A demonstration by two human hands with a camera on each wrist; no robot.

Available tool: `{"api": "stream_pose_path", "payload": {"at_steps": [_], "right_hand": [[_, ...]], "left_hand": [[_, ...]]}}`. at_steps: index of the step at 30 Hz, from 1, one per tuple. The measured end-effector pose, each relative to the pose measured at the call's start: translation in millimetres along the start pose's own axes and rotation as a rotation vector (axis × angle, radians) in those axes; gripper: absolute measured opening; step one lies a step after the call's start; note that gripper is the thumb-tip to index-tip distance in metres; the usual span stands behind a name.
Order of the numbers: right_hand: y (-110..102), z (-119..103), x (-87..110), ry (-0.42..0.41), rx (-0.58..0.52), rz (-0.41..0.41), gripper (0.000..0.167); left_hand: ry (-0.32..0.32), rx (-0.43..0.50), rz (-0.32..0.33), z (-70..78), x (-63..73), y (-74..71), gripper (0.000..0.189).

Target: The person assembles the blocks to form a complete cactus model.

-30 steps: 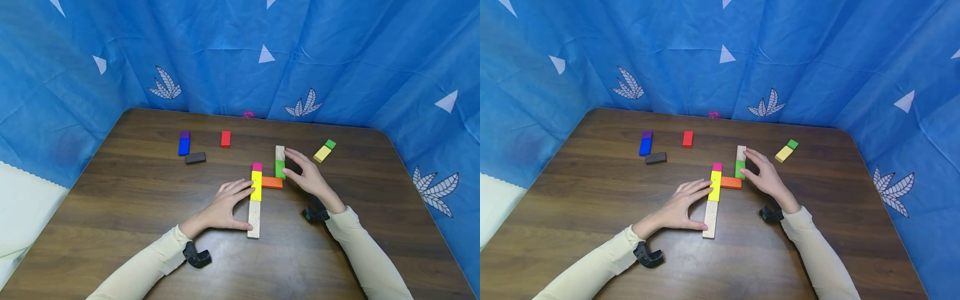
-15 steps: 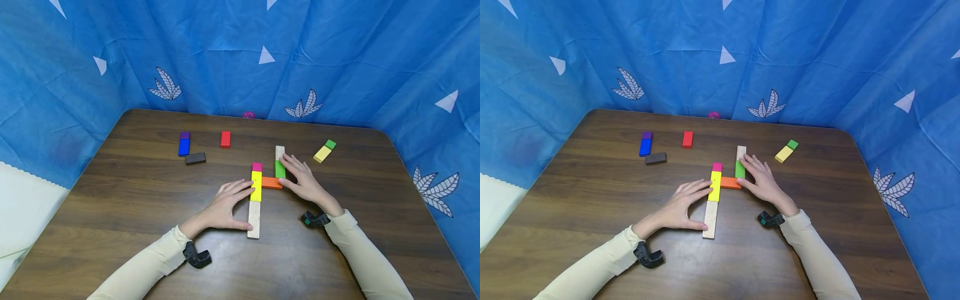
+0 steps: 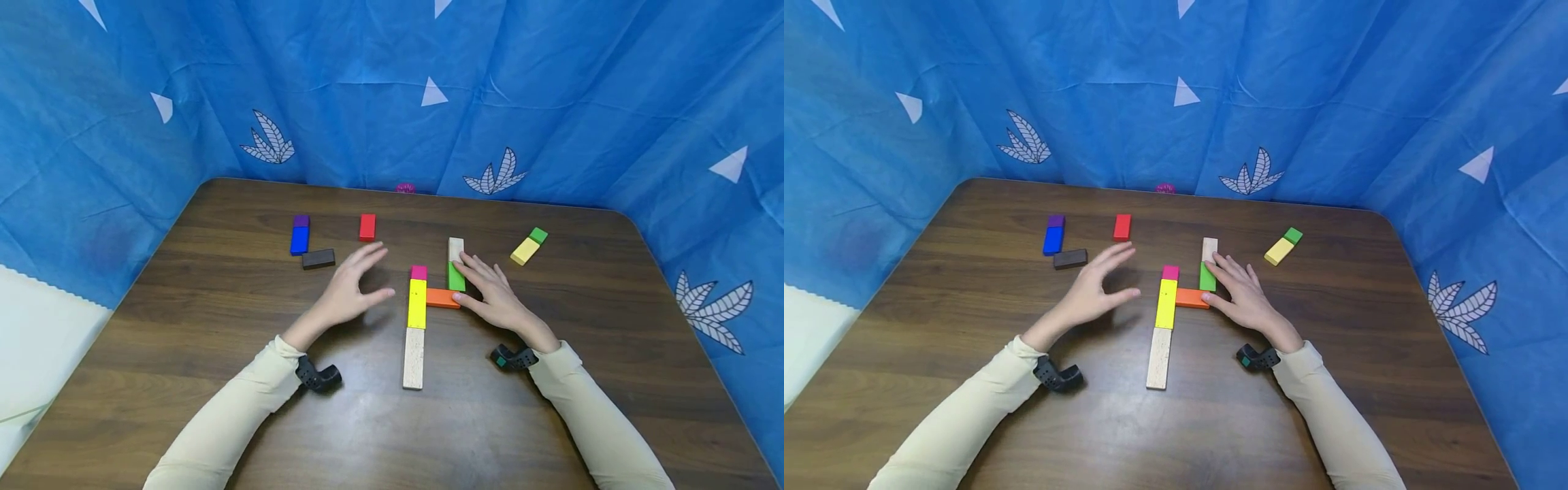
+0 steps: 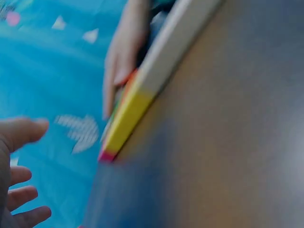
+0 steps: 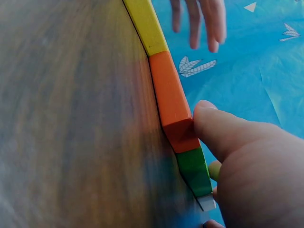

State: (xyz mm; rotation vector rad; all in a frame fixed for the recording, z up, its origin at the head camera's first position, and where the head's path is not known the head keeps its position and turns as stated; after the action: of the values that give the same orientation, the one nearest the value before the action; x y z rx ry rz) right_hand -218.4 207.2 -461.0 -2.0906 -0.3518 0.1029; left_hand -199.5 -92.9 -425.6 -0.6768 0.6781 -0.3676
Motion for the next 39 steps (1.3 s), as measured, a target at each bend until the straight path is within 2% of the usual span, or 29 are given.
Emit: {"api": "stream_pose_path", "payload": {"at_steps": [4,7,11,16,20,24,31,35,39], "right_hand": [[0.7,1.0,-0.6,0.002,0.004,0.003,0.068],[1.2,2.2,-1.5,0.004,0.003,0.001,0.069],[2.6,3.4,-1.8,-0.005,-0.005,0.004,0.07],[4.3,3.4,0.0,-0.02,-0.005,0.011,0.069],[3.7,2.7,1.6,-0.019,-0.008,0.015,0.068],[3.9,3.2,2.4,-0.019,-0.012,0.016,0.069],[6.4,2.7,3.5,-0.006,-0.01,0.01,0.069],[7.4,2.6,4.6,-0.003,-0.007,0.015,0.069],[6.8,2.6,5.4,-0.005,-0.008,0.015,0.07]], "left_hand": [[-0.099,-0.012,0.114,-24.9,-27.4,-25.6,0.069],[-0.188,-0.004,0.139,-43.3,-44.0,-39.1,0.067],[-0.303,0.021,0.087,-65.1,-58.0,-46.1,0.068],[-0.418,0.079,-0.016,-83.3,-66.2,-43.9,0.07],[-0.455,0.129,-0.065,-90.5,-70.6,-39.3,0.07],[-0.471,0.136,-0.085,-95.0,-74.1,-33.0,0.068],[-0.529,0.144,-0.085,-98.6,-74.3,-27.4,0.066],[-0.525,0.139,-0.08,-100.9,-73.7,-25.5,0.064],[-0.505,0.128,-0.048,-99.3,-72.8,-23.6,0.063]]}}
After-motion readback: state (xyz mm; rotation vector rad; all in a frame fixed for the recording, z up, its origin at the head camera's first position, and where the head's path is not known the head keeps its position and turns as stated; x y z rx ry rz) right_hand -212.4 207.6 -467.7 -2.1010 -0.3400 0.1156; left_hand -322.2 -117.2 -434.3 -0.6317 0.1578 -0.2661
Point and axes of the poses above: each hand's wrist, its own x-axis away from the middle knuckle, its own y-axis out of the palm, z = x × y, the point moved 2 cm from there along -x, towards the middle knuckle, and after that the axes turned 15 degrees about y, right-handed, at the moved point
